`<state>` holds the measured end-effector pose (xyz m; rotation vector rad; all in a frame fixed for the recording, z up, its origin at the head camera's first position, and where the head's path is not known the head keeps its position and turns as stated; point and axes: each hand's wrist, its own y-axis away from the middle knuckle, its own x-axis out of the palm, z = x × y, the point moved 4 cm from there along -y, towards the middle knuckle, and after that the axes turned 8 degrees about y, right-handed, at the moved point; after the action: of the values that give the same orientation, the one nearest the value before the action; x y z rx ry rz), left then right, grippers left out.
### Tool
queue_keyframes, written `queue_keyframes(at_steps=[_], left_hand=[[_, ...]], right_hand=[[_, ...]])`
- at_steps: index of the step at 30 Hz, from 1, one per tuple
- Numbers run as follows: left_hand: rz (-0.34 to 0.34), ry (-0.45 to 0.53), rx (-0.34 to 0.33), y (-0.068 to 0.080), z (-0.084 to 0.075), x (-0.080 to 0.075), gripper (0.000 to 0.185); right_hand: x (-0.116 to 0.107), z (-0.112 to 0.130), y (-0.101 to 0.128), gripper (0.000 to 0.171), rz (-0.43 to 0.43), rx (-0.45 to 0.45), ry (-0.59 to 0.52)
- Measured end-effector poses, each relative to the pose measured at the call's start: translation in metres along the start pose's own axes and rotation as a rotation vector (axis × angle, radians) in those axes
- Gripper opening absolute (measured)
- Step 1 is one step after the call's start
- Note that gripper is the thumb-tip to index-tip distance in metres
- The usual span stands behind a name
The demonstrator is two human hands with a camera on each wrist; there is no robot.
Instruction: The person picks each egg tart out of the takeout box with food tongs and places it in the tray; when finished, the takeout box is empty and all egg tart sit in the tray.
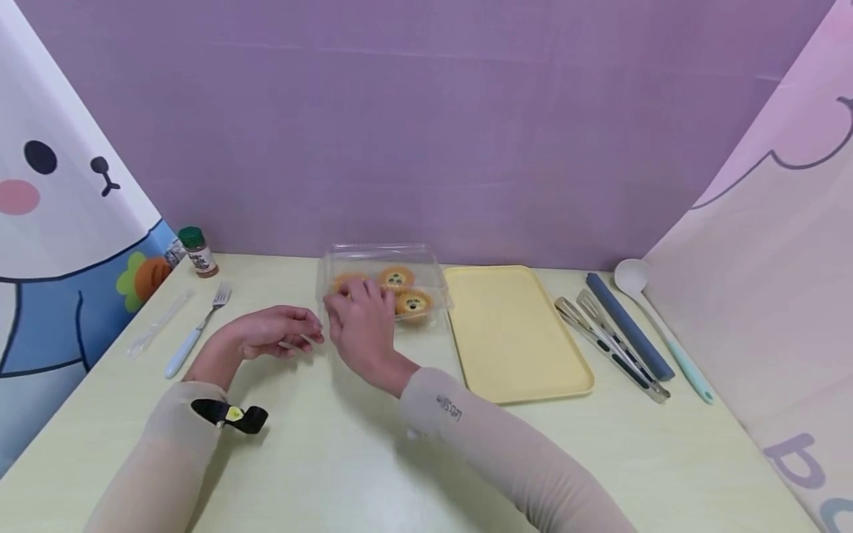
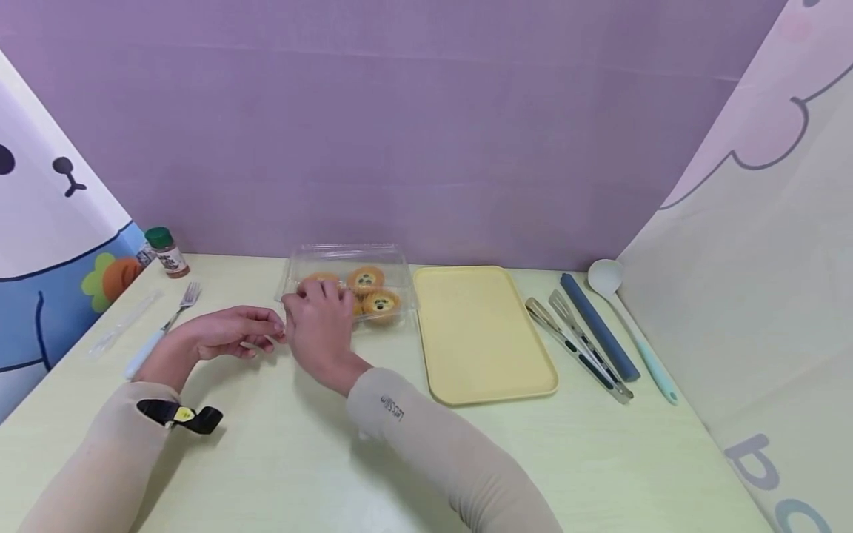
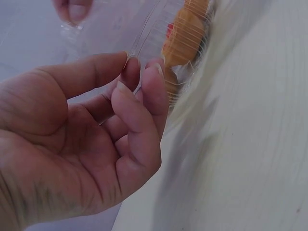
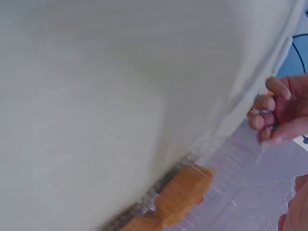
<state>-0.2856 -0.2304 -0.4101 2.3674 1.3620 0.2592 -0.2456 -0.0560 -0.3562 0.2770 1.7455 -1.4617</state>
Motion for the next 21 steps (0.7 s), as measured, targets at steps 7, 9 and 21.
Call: queue_keyframes(at_steps=[7,9,21], left_hand=[[-0.003,0.001,0.015,0.001,-0.001,0.0,0.015],[-0.009,0.003,0.018,0.002,0.0,0.0,0.015],[-0.035,-0.024,0.013,0.0,0.001,-0.002,0.02]], right_hand=[[-0.007,-0.003,-0.013,0.01,-0.025,0.042,-0.076],[-0.008,-0.003,-0.016,0.011,-0.018,0.05,-0.086],[-0.012,-0.007,-0.03,0.013,-0.053,0.087,-0.143]])
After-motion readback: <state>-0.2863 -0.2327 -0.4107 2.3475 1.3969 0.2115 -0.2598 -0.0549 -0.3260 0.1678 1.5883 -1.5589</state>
